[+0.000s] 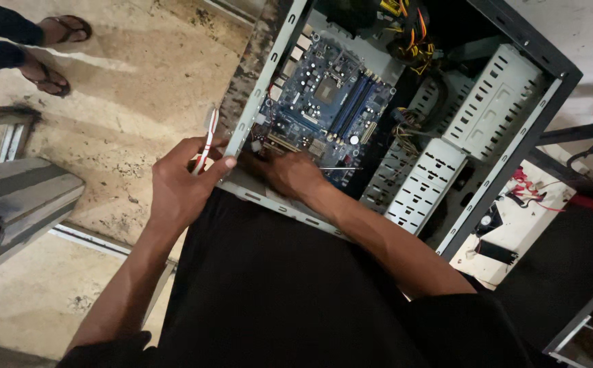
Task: The person removes a CPU fan from a computer case using a screwdriver. They then use the screwdriver to unscrew and remove the motherboard from the case, detaching it from the chassis.
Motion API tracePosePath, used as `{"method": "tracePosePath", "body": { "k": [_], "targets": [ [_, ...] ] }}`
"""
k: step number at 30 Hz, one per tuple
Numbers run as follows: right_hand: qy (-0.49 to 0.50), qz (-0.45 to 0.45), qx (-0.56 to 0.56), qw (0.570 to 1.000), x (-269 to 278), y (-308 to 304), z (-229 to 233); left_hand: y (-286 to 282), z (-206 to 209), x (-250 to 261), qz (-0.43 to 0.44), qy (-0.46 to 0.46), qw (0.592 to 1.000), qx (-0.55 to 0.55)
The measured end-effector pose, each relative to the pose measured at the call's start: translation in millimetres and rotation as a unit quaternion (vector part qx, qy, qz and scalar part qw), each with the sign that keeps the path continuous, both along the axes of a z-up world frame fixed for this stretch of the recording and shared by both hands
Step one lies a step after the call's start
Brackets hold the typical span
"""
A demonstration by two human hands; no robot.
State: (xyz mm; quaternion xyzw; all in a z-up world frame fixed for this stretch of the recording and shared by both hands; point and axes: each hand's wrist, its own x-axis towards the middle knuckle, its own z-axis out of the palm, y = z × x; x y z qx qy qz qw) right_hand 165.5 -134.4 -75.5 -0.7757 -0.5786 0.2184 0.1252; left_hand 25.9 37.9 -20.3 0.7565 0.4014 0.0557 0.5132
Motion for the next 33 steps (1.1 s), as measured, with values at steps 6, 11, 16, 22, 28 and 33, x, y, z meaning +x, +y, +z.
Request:
{"method": "tracePosePath", "body": {
  "k": [6, 11, 16, 22, 28, 33],
  "targets": [
    [-0.076, 0.064, 0.025, 0.995, -10, -5, -45, 4, 3, 6, -0.005, 0.035, 0.999, -0.005],
    [-0.191, 0.092, 0.052, 0.976, -5, -5, -45, 2, 0, 2, 0.008, 0.038, 0.999, -0.018],
    [-0.218, 0.096, 0.090, 0.967, -1, 0, -30, 3, 4, 5, 0.005, 0.037, 0.999, -0.025],
    [-0.055, 0.054, 0.069, 0.995, 2, -2, -19, 3, 0, 2, 0.000, 0.035, 0.999, -0.016],
    [-0.134, 0.045, 0.036, 0.989, -5, 1, -25, 3, -1, 1, -0.017, 0.052, 0.998, -0.006],
    [-0.051, -0.001, 0.044, 0.998, 0, 3, -19, -1, 1, 2, -0.007, 0.074, 0.997, -0.002]
  ]
}}
